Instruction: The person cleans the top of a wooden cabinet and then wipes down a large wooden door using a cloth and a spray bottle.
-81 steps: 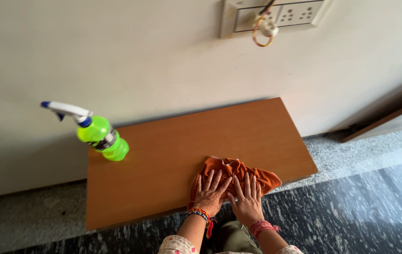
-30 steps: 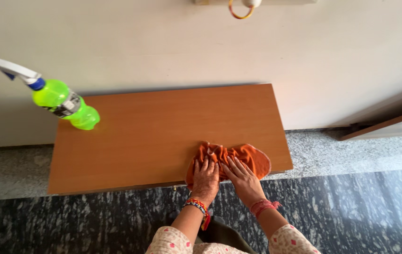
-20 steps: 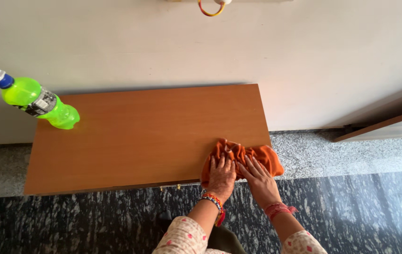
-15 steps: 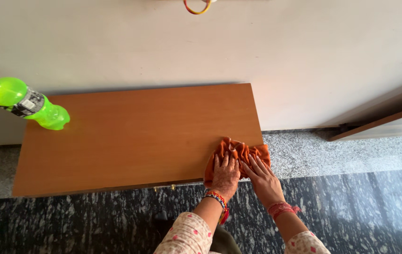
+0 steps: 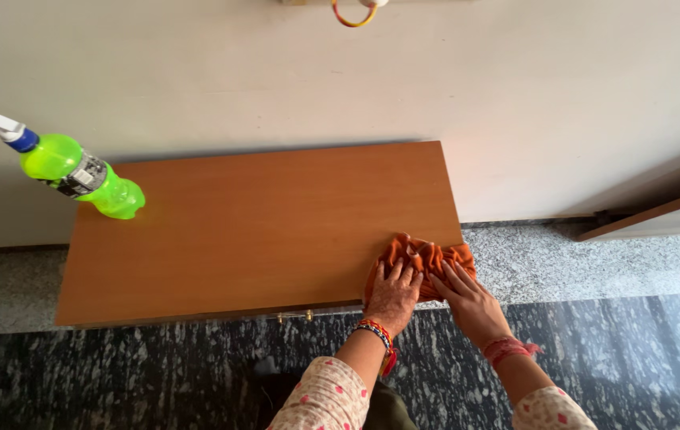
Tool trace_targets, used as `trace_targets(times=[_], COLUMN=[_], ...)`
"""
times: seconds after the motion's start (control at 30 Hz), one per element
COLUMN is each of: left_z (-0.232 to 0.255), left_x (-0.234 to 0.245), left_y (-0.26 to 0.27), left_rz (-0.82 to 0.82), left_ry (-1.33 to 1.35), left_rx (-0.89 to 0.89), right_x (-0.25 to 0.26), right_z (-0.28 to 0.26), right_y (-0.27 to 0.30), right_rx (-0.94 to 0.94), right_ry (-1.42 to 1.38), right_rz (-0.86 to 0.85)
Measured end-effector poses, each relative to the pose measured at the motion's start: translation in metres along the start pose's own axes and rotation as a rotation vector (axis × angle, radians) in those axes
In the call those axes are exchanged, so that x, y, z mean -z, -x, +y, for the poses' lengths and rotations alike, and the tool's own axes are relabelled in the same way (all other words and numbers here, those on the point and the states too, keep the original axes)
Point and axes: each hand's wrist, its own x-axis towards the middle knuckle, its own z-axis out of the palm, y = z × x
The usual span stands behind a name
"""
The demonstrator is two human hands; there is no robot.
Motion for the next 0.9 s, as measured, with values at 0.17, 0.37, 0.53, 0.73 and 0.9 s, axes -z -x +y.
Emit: trace_targets(times=[0.17, 0.37, 0.53, 0.73, 0.9], left_z=[-0.019, -0.068, -0.137, -0.220, -0.278], left_x=[0.016, 0.059, 0.096, 0.103, 0.107], left_y=[0.018, 0.052, 0.093, 0.155, 0.206], left_rz=[-0.048, -0.030, -0.134, -0.045, -0.026], left_ry=[0.002, 0.005, 0.156, 0.110, 0.102], left_rx=[-0.015, 0.003, 0.026, 0.039, -0.003], right_x=[0.010, 0.024, 0.005, -0.028, -0.045], right_z=[-0.031, -0.094, -0.153, -0.233, -0.287], right_y=[-0.014, -0.049, -0.085, -0.126, -0.147], right_rx=[-0.089, -0.060, 0.004, 0.135, 0.262], right_ry=[0.076, 0.004, -0.053, -0.118, -0.134], right_rz=[-0.124, -0.128, -0.178, -0.144, -0.083])
